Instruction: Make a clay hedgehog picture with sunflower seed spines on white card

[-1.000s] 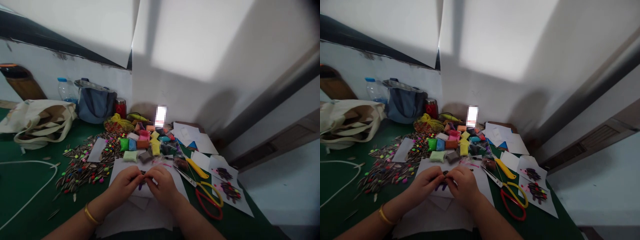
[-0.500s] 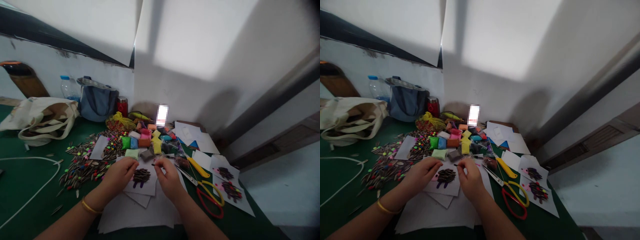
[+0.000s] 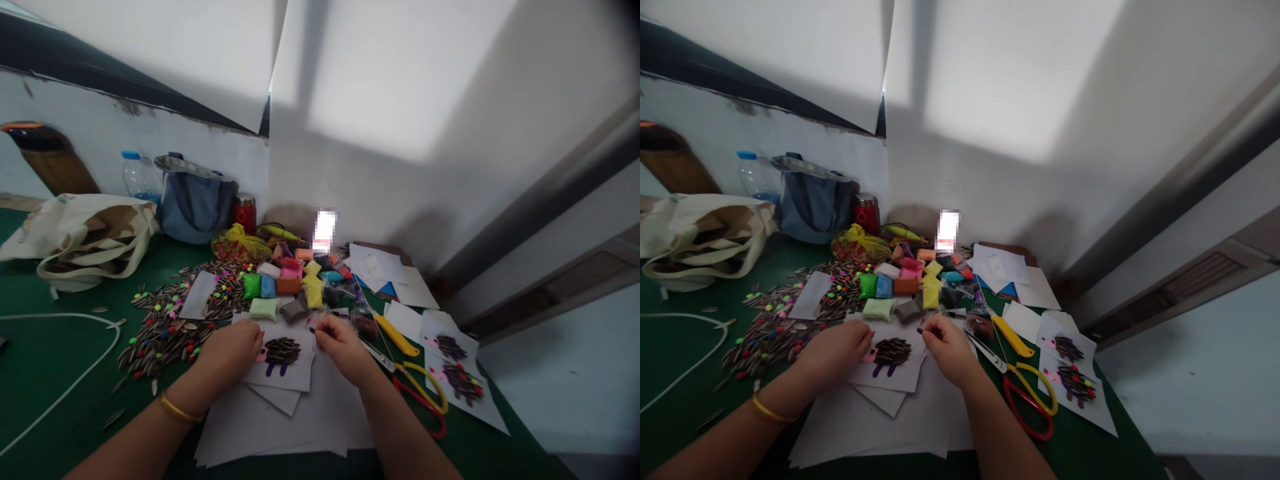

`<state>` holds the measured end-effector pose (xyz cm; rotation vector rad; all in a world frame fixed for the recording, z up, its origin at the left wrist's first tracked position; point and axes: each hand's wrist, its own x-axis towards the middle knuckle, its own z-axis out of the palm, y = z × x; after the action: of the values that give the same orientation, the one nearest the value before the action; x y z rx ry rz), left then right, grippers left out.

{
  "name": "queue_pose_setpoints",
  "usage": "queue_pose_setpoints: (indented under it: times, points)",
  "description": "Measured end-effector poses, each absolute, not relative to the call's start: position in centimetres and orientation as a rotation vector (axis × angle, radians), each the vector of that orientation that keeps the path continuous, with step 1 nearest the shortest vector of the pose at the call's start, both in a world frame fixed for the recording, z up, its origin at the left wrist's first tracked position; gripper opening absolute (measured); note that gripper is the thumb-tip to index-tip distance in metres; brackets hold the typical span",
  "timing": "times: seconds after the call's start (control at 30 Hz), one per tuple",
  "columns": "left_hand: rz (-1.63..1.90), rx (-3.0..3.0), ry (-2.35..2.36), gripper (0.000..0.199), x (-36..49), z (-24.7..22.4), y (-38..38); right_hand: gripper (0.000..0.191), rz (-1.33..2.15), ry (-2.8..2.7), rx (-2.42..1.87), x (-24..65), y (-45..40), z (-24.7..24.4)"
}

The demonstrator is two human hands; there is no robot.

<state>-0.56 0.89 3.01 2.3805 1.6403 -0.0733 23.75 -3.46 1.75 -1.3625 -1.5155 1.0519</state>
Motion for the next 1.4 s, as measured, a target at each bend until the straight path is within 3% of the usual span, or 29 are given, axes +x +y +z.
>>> queue_pose_setpoints:
  times: [0.37, 0.67, 0.8, 0.9, 1.1, 1.4]
  points:
    - [-0.088, 2.365, 1.519, 0.036, -0.5, 2.7, 0.8, 0.012, 1.1, -1.385, -1.258, 23.1, -2.9, 0.5]
    - [-0.06, 2.307, 1.571, 0.041, -0.5, 2.7, 1.2, 0.011, 0.705, -1.498, -1.32, 23.1, -2.2, 1.6]
    - [-0.048, 2.284, 1.571, 0.04, -0.4, 2.6, 1.3, 0.009, 0.339, -1.727, -1.429, 24.9, 3.4, 4.8]
    - [-0.04, 2.283, 1.592, 0.04, -0.5, 2.3, 1.3, 0.012, 0.085, -1.84, -1.83, 26.6, 9.9, 6.6]
    - [-0.059, 2.314, 1.593, 0.039, -0.7, 2.0, 1.2, 0.017, 0.074, -1.927, -1.976, 27.2, 19.2, 6.6]
    - [-0.066, 2.264, 1.597, 0.039, -0.6, 2.2, 1.2, 0.03, 0.066, -1.958, -2.057, 26.1, 22.5, 5.8]
